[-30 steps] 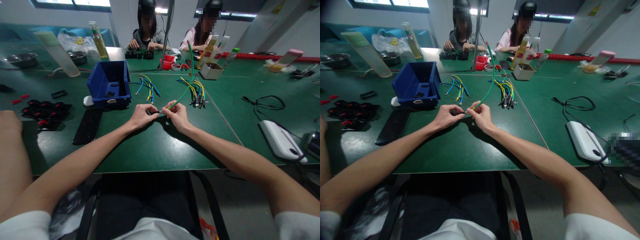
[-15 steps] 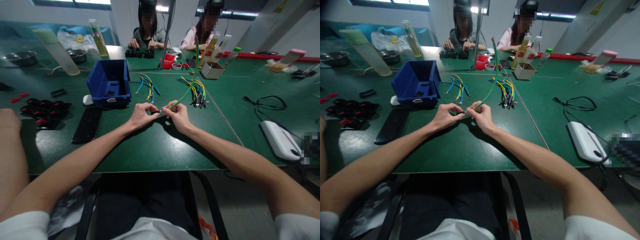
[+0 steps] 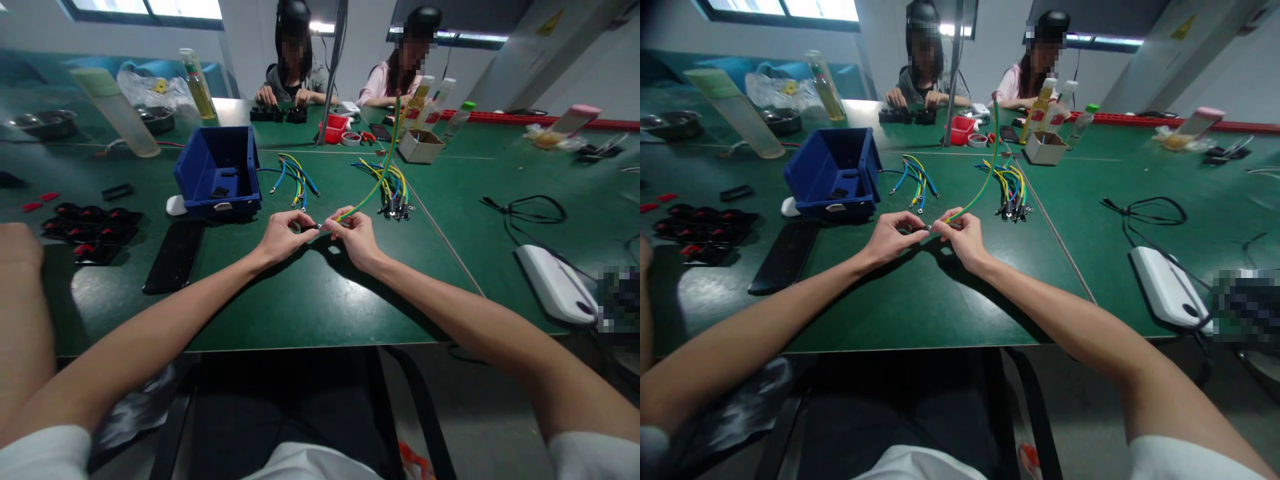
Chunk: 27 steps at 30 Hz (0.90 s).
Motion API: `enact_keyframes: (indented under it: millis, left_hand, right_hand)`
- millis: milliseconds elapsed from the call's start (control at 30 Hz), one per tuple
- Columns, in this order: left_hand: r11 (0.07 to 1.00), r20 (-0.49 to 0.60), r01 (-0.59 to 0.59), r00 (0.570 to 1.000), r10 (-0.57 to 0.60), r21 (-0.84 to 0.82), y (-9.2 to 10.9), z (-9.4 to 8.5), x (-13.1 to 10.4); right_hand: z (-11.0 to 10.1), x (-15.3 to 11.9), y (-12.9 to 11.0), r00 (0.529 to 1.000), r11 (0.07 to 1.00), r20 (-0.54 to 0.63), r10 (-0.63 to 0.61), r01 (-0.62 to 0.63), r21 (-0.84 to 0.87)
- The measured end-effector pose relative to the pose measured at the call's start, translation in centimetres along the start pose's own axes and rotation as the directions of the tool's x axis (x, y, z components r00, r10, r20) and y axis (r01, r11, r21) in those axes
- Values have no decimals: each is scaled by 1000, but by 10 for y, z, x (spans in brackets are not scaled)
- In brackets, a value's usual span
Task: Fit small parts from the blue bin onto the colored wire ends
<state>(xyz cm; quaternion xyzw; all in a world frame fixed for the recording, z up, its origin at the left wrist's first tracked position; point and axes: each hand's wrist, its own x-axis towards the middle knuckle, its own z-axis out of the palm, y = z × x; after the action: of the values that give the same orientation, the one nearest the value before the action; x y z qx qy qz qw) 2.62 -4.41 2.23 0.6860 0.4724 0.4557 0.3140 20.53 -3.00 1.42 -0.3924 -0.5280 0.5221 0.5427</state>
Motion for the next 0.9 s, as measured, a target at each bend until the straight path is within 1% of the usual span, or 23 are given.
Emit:
enact_keyframes:
  millis: [100, 167, 300, 467, 533, 633, 700, 833, 900]
  left_hand:
    - [987, 27, 66, 998, -62, -148, 0, 3, -1]
    - [973, 33, 98, 995, -93, -208, 1, 5, -2]
    - [965, 30, 119, 993, -115, -233, 5, 7, -4]
    - [958, 16, 117, 993, -117, -262, 6, 9, -7]
    - [930, 27, 155, 988, -155, -332, 6, 10, -7]
    - [872, 50, 217, 975, -218, -438, 7, 11, -8]
    - [863, 40, 233, 970, -241, -448, 8, 11, -7]
    - [886, -2, 222, 970, -244, -406, 11, 8, -4]
    - [904, -35, 195, 974, -225, -381, 11, 7, -2]
  right_hand:
    - [0, 0, -1, 1000, 1000, 9, 16, -16, 24]
    - [0, -1, -1, 999, 999, 18, 29, -29, 38]
    - [0, -2, -2, 999, 998, 36, 32, -34, 52]
    - [1, -5, -3, 999, 1000, 48, 23, -24, 1]
    - [1, -5, -3, 998, 1000, 49, 30, -30, -2]
    - [0, -5, -2, 998, 998, 42, 39, -41, 37]
    - [-1, -5, -2, 998, 996, 54, 44, -48, 69]
    - [0, -4, -3, 991, 985, 102, 83, -98, 145]
    - [1, -4, -4, 991, 973, 78, 105, -118, 197]
